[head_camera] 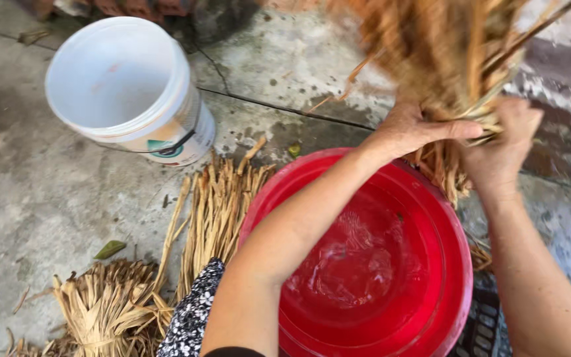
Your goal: The person sits on the ground and washes bundles of dried leaves in a red basin of water, dipping and swishing each bundle, then placing the washed bundle aside and taking the next dry bundle from the pile.
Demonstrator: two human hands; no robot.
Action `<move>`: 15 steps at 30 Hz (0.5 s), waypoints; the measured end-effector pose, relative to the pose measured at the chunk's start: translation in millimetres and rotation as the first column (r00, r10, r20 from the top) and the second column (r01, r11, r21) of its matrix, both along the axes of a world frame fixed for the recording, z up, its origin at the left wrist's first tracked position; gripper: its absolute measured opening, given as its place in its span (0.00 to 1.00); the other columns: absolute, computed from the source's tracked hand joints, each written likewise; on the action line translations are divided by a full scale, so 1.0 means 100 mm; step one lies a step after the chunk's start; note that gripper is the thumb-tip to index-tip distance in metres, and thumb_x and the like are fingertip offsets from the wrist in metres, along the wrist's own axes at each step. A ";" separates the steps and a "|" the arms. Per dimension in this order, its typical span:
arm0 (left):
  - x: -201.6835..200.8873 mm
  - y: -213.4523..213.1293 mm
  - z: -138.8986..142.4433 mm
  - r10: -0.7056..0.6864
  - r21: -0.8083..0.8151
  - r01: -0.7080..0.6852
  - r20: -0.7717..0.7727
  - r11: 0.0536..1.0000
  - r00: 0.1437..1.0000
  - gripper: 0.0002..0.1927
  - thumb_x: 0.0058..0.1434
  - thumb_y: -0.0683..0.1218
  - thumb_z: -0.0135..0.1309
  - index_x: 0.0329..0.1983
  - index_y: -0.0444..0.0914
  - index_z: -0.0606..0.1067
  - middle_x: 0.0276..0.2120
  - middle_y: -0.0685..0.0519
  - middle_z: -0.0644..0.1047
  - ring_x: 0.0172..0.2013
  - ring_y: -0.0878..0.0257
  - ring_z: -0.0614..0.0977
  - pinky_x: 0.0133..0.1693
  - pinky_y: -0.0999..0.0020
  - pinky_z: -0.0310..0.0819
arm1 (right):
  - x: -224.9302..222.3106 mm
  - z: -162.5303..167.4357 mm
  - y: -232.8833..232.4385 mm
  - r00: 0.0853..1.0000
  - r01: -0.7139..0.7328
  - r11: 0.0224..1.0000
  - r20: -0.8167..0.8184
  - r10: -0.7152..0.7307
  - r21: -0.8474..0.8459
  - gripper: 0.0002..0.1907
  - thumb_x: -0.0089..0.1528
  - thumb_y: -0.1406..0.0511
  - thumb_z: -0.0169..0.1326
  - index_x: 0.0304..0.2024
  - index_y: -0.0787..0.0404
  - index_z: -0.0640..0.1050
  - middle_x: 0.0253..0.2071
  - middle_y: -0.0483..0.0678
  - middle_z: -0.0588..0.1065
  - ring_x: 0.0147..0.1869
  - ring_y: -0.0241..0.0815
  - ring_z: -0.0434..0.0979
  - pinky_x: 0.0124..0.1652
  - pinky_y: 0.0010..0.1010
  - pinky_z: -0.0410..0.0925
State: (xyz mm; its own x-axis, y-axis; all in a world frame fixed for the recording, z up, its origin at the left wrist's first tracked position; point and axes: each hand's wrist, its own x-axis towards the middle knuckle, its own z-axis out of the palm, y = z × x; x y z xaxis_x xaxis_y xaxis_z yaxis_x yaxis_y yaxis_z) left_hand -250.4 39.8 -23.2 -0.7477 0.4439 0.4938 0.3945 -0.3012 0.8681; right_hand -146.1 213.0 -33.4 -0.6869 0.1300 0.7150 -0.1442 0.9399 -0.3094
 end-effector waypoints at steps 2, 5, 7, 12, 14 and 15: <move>-0.04 -0.06 -0.04 -0.258 0.148 0.235 0.164 0.961 0.952 0.38 0.52 0.54 0.73 0.60 0.29 0.76 0.55 0.41 0.80 0.55 0.55 0.80 0.62 0.57 0.77 | -0.12 -0.02 -0.23 0.997 -0.062 0.998 0.035 0.062 0.000 0.24 0.59 0.68 0.71 0.54 0.62 0.75 0.51 0.51 0.71 0.58 0.54 0.67 0.57 0.41 0.63; -0.09 -0.22 -0.15 -0.271 0.227 0.198 0.355 0.953 0.895 0.27 0.55 0.51 0.71 0.54 0.32 0.81 0.47 0.47 0.84 0.46 0.60 0.85 0.52 0.62 0.81 | -0.26 0.06 -0.50 0.989 -0.115 0.993 0.097 0.114 -0.001 0.28 0.59 0.67 0.73 0.58 0.61 0.75 0.53 0.53 0.72 0.57 0.56 0.66 0.58 0.43 0.63; -0.14 -0.26 -0.19 -0.177 0.289 0.083 0.317 0.954 0.932 0.27 0.54 0.51 0.71 0.54 0.33 0.80 0.48 0.48 0.83 0.46 0.62 0.84 0.52 0.62 0.81 | -0.29 0.17 -0.61 0.969 -0.119 0.992 0.211 0.124 -0.035 0.36 0.55 0.67 0.72 0.64 0.63 0.72 0.60 0.56 0.69 0.63 0.59 0.64 0.63 0.45 0.62; -0.44 -0.32 -0.08 0.076 0.264 -0.200 0.415 0.944 0.907 0.28 0.52 0.54 0.70 0.52 0.34 0.79 0.46 0.48 0.83 0.47 0.60 0.84 0.54 0.60 0.79 | -0.06 0.20 -0.72 0.964 -0.175 0.982 0.187 0.187 -0.075 0.45 0.54 0.63 0.70 0.69 0.68 0.63 0.68 0.66 0.60 0.74 0.65 0.58 0.69 0.48 0.56; -0.66 -0.41 0.04 0.178 0.264 -0.304 0.413 0.915 0.893 0.31 0.50 0.55 0.70 0.53 0.36 0.76 0.46 0.49 0.83 0.49 0.60 0.83 0.58 0.60 0.75 | 0.07 0.03 -0.73 0.959 -0.117 0.991 0.250 0.131 -0.070 0.39 0.63 0.63 0.67 0.72 0.66 0.63 0.71 0.63 0.61 0.80 0.62 0.58 0.75 0.47 0.57; -0.79 -0.49 0.12 0.203 0.253 -0.339 0.443 0.906 0.873 0.31 0.49 0.56 0.70 0.52 0.37 0.76 0.45 0.49 0.83 0.49 0.58 0.83 0.57 0.59 0.75 | 0.12 -0.09 -0.73 0.950 -0.126 0.988 0.276 0.148 -0.093 0.36 0.63 0.64 0.66 0.70 0.64 0.66 0.70 0.63 0.62 0.78 0.61 0.60 0.73 0.46 0.59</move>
State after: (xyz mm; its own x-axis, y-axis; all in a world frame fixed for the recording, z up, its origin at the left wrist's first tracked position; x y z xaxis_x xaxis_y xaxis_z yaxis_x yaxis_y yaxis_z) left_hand -329.8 -9.3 -11.5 -0.9762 0.0670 0.2062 0.1432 -0.5151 0.8451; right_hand -134.3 140.2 -42.2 -0.8734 0.0653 0.4826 -0.1673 0.8904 -0.4233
